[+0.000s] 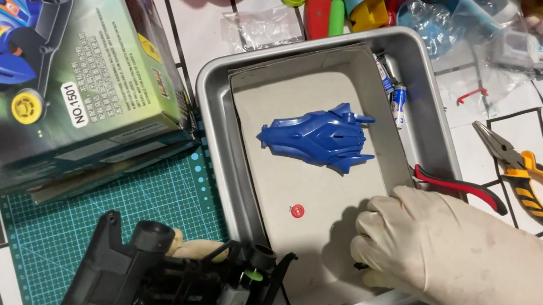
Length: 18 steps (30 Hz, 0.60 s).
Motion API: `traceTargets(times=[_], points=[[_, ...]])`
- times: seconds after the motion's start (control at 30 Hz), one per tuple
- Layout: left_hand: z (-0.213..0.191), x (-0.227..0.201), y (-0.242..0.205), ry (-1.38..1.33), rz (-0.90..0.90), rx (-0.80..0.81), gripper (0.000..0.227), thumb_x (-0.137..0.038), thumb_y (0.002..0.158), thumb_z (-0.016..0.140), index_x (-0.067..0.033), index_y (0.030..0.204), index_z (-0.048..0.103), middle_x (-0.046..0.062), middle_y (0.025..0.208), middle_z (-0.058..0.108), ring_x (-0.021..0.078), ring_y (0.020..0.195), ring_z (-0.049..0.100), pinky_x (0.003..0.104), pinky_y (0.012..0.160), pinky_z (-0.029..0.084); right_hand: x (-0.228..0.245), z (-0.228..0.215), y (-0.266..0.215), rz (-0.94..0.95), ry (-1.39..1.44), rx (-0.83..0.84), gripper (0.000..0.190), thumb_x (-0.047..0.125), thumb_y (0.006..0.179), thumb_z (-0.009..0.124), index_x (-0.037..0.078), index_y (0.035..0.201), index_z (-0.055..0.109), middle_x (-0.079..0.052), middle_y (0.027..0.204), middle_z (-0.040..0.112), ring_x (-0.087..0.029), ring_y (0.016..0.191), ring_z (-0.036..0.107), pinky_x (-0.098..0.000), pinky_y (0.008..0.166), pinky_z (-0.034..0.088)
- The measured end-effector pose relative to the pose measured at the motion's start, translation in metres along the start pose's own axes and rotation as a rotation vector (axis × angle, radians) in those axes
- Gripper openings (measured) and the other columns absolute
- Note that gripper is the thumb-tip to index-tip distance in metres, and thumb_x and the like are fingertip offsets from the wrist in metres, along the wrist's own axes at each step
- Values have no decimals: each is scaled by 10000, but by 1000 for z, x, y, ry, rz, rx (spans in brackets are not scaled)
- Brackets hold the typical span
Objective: The person assembles a blue toy car by attaching the body to the chassis and inserting small red circular pieces into the wheel hubs. They manipulate the toy parts by hand on a green cutting mat, occasionally picking up components from a metal tray.
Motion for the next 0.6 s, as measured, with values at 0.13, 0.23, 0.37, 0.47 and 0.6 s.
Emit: traceTargets(times=[0.13,0.23,0.37,0.47,0.6], points=[[-6,-7,-11,-11,32,-13,611,-186,882,704,43,1416,518,227,1216,717,411,1129,738,589,964,644,13,21,1,-98,-28,32,198,91,826,644,214,975,601,-10,778,574,-263,655,566,-429,511,453],[-10,-14,-24,-16,68,-24,614,-208,886,729,43,1409,527,226,1204,725,413,1113,747,594,945,652,18,21,5,-175,-57,48,214,44,801,638,217,921,599,-3,758,573,-257,620,564,-428,468,444],[7,-35,-14,187,186,65,399,34,761,516,45,1117,697,164,1065,755,324,1028,767,478,943,686,4,24,9,-27,122,170,178,381,947,679,213,931,624,-30,875,633,-294,735,635,-485,647,524],[4,-28,-15,14,259,198,562,-232,965,681,30,1425,493,168,1203,712,327,1123,720,491,1004,615,-25,-2,17,79,237,-21,212,316,969,607,201,791,613,-20,781,644,-286,637,629,-481,550,537],[5,-23,-15,13,230,189,464,-55,939,610,37,1389,545,210,1231,707,369,1162,713,522,1028,608,-44,-47,23,250,-96,-336,372,387,937,710,148,1192,583,-84,984,624,-267,844,592,-406,744,507]])
Point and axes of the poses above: each hand's wrist, its own y-axis towards the middle knuckle, its own z-axis out of the palm, x = y × z, the point moved 6 cm from there along y, towards the middle knuckle
